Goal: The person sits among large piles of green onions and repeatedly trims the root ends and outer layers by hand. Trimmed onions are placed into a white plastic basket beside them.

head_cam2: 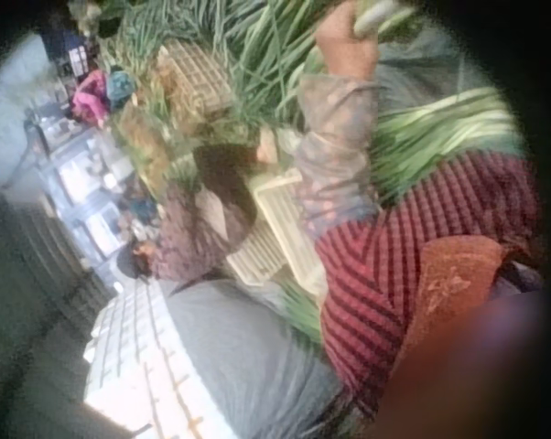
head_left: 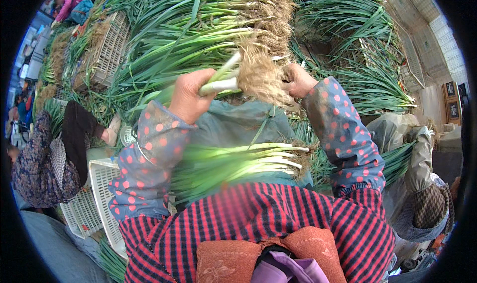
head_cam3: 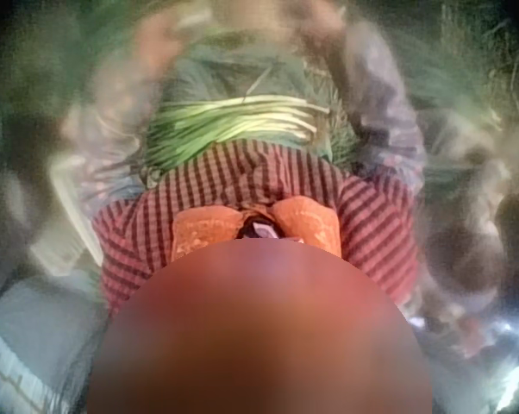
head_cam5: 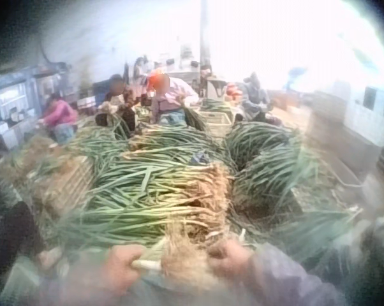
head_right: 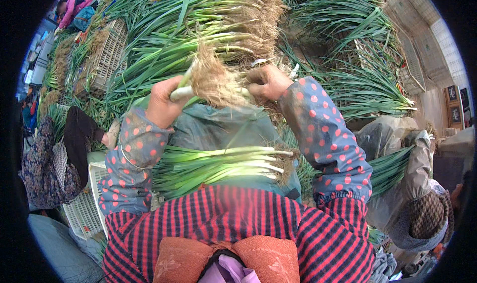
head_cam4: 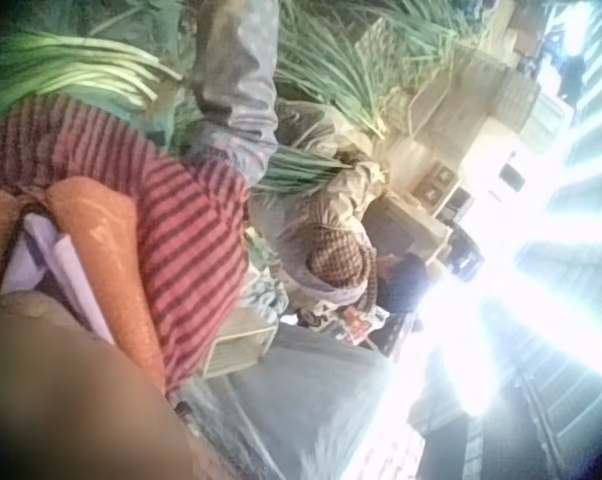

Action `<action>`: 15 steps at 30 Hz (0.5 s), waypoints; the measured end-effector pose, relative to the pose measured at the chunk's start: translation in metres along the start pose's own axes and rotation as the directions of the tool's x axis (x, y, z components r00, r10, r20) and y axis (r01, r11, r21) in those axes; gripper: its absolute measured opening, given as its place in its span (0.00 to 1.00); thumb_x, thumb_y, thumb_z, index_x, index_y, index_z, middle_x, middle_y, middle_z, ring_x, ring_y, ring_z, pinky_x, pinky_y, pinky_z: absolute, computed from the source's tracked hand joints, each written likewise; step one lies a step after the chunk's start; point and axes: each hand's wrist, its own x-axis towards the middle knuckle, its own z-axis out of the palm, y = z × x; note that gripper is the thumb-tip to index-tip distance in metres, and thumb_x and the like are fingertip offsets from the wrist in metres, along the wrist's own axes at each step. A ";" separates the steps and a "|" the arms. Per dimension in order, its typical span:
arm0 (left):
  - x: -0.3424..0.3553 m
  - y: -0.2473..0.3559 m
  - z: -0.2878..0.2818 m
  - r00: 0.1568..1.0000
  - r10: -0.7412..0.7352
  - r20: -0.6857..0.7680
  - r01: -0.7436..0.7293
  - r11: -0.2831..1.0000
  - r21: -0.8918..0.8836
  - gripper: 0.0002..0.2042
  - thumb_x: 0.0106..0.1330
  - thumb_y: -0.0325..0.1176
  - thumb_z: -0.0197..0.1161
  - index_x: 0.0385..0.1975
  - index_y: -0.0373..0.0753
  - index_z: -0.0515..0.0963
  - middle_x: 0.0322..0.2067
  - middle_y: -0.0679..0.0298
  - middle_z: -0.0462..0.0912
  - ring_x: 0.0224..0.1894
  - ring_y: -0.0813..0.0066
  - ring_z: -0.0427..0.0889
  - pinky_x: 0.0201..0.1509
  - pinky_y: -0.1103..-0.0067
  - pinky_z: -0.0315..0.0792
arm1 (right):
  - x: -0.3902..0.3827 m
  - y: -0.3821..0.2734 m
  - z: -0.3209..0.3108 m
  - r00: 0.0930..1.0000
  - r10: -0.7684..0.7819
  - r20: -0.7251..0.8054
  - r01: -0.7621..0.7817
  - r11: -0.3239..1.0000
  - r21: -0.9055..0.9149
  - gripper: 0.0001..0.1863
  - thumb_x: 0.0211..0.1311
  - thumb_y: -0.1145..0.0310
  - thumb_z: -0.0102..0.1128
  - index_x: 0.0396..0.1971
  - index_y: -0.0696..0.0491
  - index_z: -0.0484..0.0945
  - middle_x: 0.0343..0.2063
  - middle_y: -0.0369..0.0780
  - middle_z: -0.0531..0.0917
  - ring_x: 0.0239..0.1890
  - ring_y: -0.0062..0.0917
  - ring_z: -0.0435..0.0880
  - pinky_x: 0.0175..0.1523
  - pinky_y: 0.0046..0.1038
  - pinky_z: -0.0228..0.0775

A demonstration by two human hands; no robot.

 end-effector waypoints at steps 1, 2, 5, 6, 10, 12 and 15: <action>-0.001 0.000 0.001 0.997 0.081 -0.005 -0.081 0.995 0.051 0.11 0.44 0.20 0.62 0.30 0.35 0.76 0.25 0.56 0.77 0.28 0.61 0.77 0.32 0.75 0.70 | 0.002 0.003 0.001 1.000 0.012 0.024 -0.013 0.999 0.036 0.06 0.48 0.74 0.51 0.20 0.60 0.74 0.14 0.37 0.76 0.18 0.16 0.75 0.24 0.22 0.66; -0.001 0.001 0.001 0.986 0.168 -0.002 -0.167 0.981 0.097 0.12 0.42 0.19 0.62 0.29 0.36 0.76 0.25 0.56 0.77 0.29 0.59 0.77 0.33 0.74 0.70 | 0.002 0.004 -0.001 0.999 0.026 0.037 -0.028 0.997 0.065 0.06 0.48 0.74 0.51 0.20 0.60 0.74 0.14 0.37 0.76 0.17 0.16 0.74 0.24 0.22 0.66; -0.002 0.004 0.002 0.924 0.379 0.052 -0.380 0.896 0.228 0.17 0.32 0.18 0.59 0.29 0.37 0.75 0.26 0.58 0.77 0.30 0.58 0.76 0.32 0.70 0.69 | 0.001 0.007 -0.004 0.988 0.114 0.100 -0.122 0.990 0.076 0.06 0.49 0.73 0.52 0.20 0.61 0.74 0.16 0.38 0.77 0.17 0.17 0.74 0.25 0.22 0.66; -0.003 0.005 0.002 0.909 0.407 0.089 -0.416 0.874 0.252 0.18 0.31 0.18 0.59 0.29 0.37 0.75 0.27 0.58 0.77 0.29 0.59 0.76 0.31 0.70 0.68 | -0.001 0.008 -0.006 0.975 0.177 0.132 -0.182 0.983 0.028 0.06 0.49 0.73 0.52 0.21 0.61 0.75 0.17 0.38 0.78 0.18 0.18 0.74 0.26 0.22 0.67; -0.009 0.013 0.005 0.843 0.513 0.159 -0.535 0.778 0.328 0.15 0.34 0.23 0.58 0.28 0.37 0.74 0.28 0.60 0.76 0.28 0.62 0.74 0.30 0.71 0.66 | -0.003 0.018 -0.011 0.975 0.223 -0.011 -0.223 0.975 -0.010 0.10 0.50 0.70 0.55 0.29 0.61 0.78 0.23 0.36 0.80 0.27 0.17 0.75 0.36 0.23 0.68; -0.010 0.014 0.007 0.842 0.515 0.161 -0.533 0.752 0.387 0.12 0.37 0.26 0.56 0.26 0.36 0.73 0.28 0.60 0.76 0.28 0.63 0.73 0.31 0.72 0.66 | -0.002 0.026 -0.016 0.962 0.250 -0.113 -0.244 0.968 0.058 0.10 0.51 0.71 0.56 0.30 0.61 0.78 0.24 0.36 0.80 0.28 0.17 0.75 0.36 0.23 0.68; -0.009 0.010 0.008 0.875 0.469 0.118 -0.476 0.794 0.377 0.12 0.36 0.26 0.57 0.26 0.36 0.74 0.29 0.60 0.76 0.29 0.62 0.73 0.32 0.71 0.65 | -0.004 0.039 -0.033 0.943 0.147 -0.298 -0.103 0.982 0.157 0.12 0.54 0.68 0.58 0.35 0.59 0.78 0.24 0.34 0.79 0.23 0.15 0.74 0.27 0.17 0.66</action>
